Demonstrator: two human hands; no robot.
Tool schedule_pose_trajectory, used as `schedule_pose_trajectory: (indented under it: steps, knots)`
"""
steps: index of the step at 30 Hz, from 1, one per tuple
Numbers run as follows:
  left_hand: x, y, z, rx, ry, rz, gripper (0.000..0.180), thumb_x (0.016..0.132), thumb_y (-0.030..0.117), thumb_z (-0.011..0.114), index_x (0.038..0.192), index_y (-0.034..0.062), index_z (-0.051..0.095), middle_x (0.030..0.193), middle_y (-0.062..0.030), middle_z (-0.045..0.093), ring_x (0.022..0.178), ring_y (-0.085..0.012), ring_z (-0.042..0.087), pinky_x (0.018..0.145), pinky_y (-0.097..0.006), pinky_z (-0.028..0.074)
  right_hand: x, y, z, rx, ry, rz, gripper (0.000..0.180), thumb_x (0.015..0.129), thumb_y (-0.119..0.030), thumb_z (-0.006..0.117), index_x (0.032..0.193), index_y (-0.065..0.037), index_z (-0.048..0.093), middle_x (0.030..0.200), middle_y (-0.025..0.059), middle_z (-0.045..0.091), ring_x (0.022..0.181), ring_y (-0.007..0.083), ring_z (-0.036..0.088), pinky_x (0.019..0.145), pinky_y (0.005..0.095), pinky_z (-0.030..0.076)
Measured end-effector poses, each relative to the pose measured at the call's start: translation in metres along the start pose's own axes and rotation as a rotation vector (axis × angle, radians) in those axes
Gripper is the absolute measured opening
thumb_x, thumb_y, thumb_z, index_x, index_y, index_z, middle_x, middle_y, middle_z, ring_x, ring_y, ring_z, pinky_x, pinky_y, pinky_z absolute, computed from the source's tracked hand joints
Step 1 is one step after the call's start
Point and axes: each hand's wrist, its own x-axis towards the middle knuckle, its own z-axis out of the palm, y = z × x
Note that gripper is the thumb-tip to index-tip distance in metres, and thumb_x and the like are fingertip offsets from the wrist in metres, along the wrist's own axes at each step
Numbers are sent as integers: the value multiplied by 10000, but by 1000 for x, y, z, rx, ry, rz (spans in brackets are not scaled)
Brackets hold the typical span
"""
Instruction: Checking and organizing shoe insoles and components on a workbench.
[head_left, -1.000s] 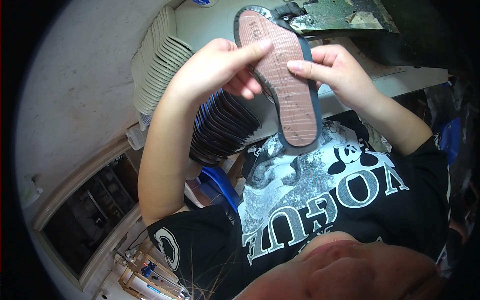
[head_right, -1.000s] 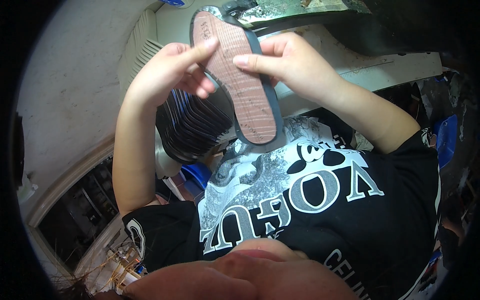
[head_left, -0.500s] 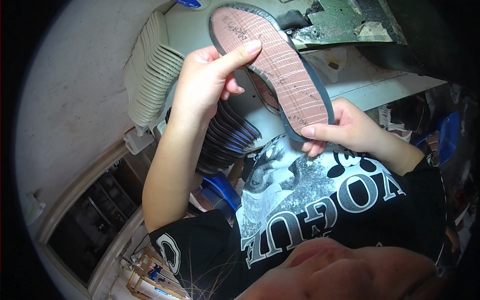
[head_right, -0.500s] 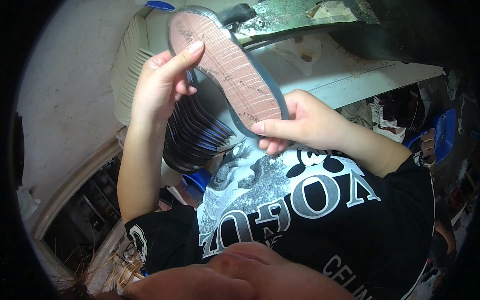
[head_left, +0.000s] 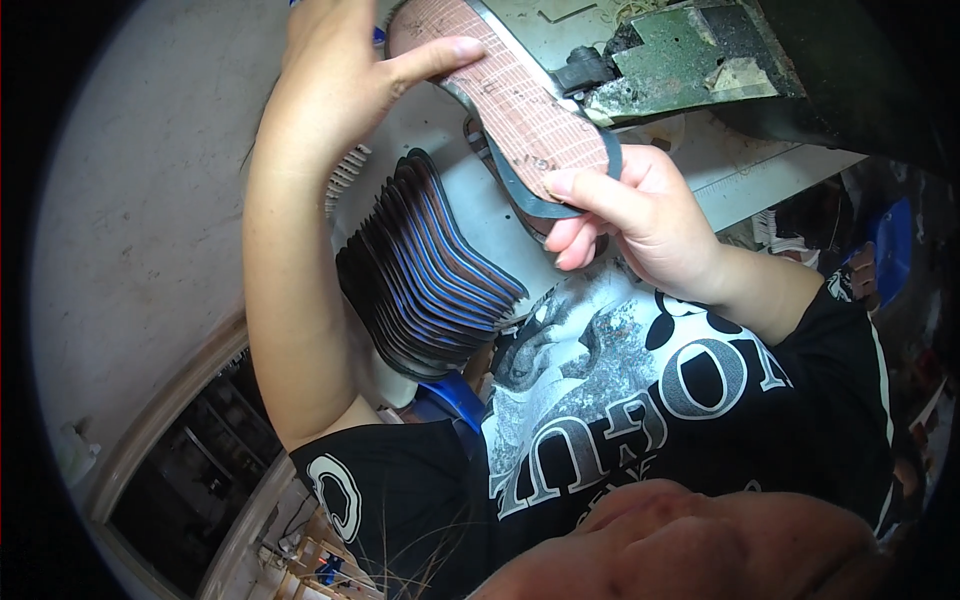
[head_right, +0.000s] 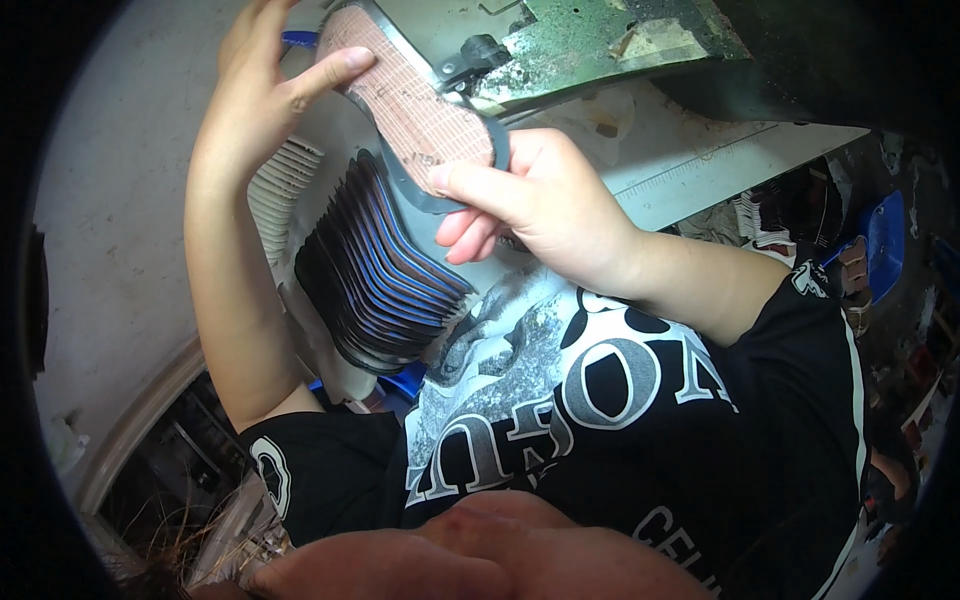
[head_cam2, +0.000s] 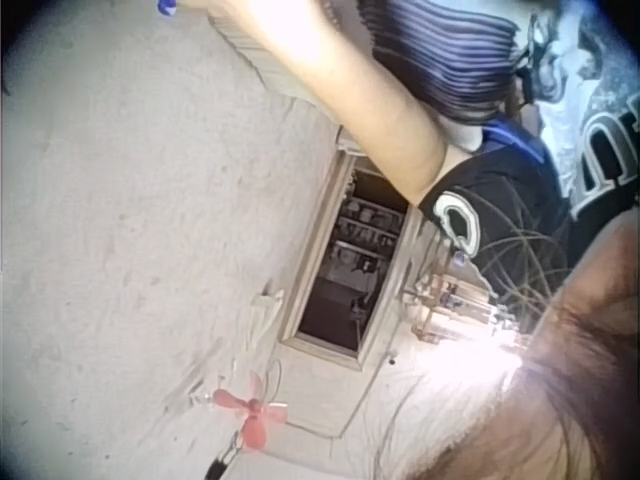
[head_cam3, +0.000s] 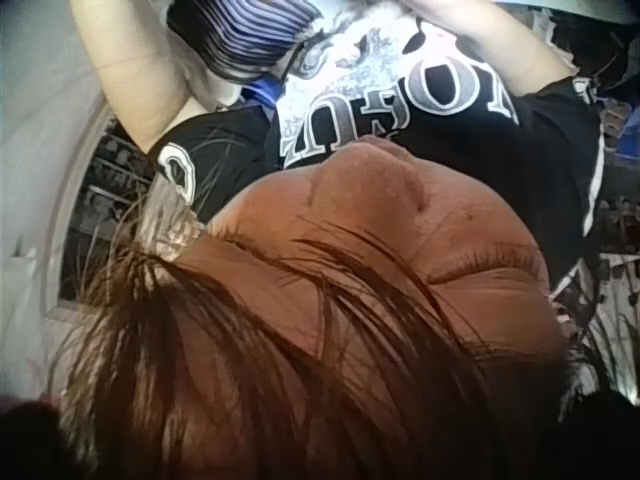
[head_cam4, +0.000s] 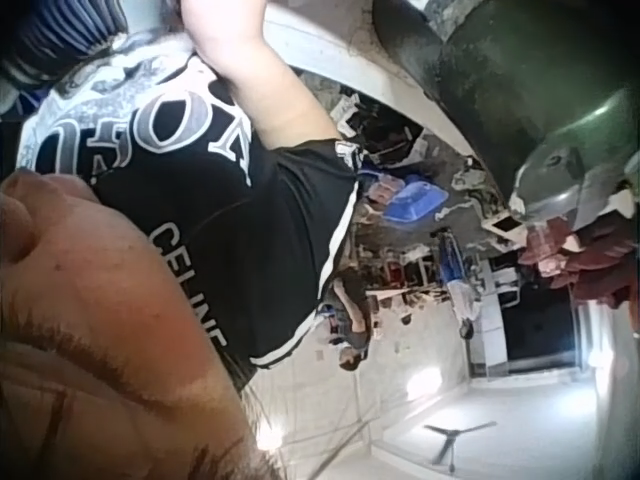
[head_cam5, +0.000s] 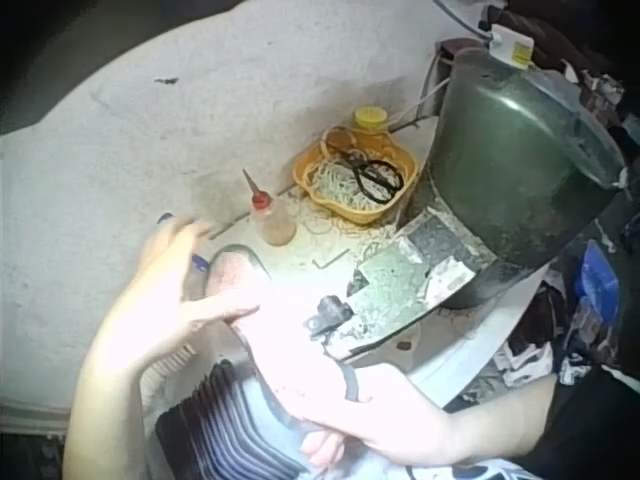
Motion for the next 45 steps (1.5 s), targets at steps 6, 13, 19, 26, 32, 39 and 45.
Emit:
schedule_pose_trajectory:
  steps: [6, 13, 19, 26, 32, 39, 45]
  knots:
    - [16, 6, 0, -641, -568, -13, 477, 719, 422, 770, 1014, 67, 646, 947, -65, 586, 973, -230, 543, 968, -380, 384, -1, -3, 6, 43, 34, -39, 351, 924, -298, 622, 930, 52, 643, 816, 154, 692, 698, 158, 689, 649, 238, 552]
    - [8, 24, -8, -668, -812, -295, 342, 819, 319, 725, 899, 23, 573, 731, 6, 537, 692, -76, 520, 592, -240, 425, -1, -4, 1, 73, 142, -62, 413, 936, -343, 604, 983, 66, 636, 891, 158, 689, 805, 205, 709, 696, 249, 564]
    - [-13, 50, -18, -604, -759, -500, 295, 921, 295, 626, 900, 5, 576, 694, 3, 530, 674, -58, 488, 588, -233, 414, 3, -12, -3, 51, 117, -73, 416, 944, -344, 589, 991, 67, 640, 919, 155, 690, 803, 209, 709, 697, 250, 569]
    - [-28, 58, -6, -620, -706, -633, 352, 944, 318, 592, 858, -22, 583, 712, 8, 553, 676, -54, 474, 590, -235, 413, 27, -12, -17, -65, 77, -122, 388, 940, -317, 585, 1005, 62, 638, 930, 159, 691, 796, 220, 707, 655, 244, 575]
    - [-36, 58, -1, -725, -660, -879, 326, 937, 314, 603, 814, 13, 625, 697, 17, 594, 602, -37, 502, 542, -206, 403, 41, -17, -14, -138, 57, -155, 383, 933, -291, 582, 1025, 77, 635, 928, 185, 686, 770, 213, 707, 616, 239, 581]
    - [-33, 70, 2, -923, -588, -1044, 271, 914, 265, 628, 819, 13, 658, 721, -1, 642, 593, -50, 537, 555, -202, 416, 53, -20, -24, -209, 35, -152, 375, 924, -316, 597, 978, 51, 650, 857, 153, 693, 675, 156, 693, 597, 209, 576]
    - [-36, 59, -7, -1013, -551, -1089, 263, 910, 272, 639, 810, 30, 657, 724, -9, 651, 599, -42, 546, 562, -188, 416, 59, -16, -10, -159, 52, -158, 377, 925, -321, 608, 983, 50, 649, 888, 142, 691, 700, 152, 699, 619, 204, 582]
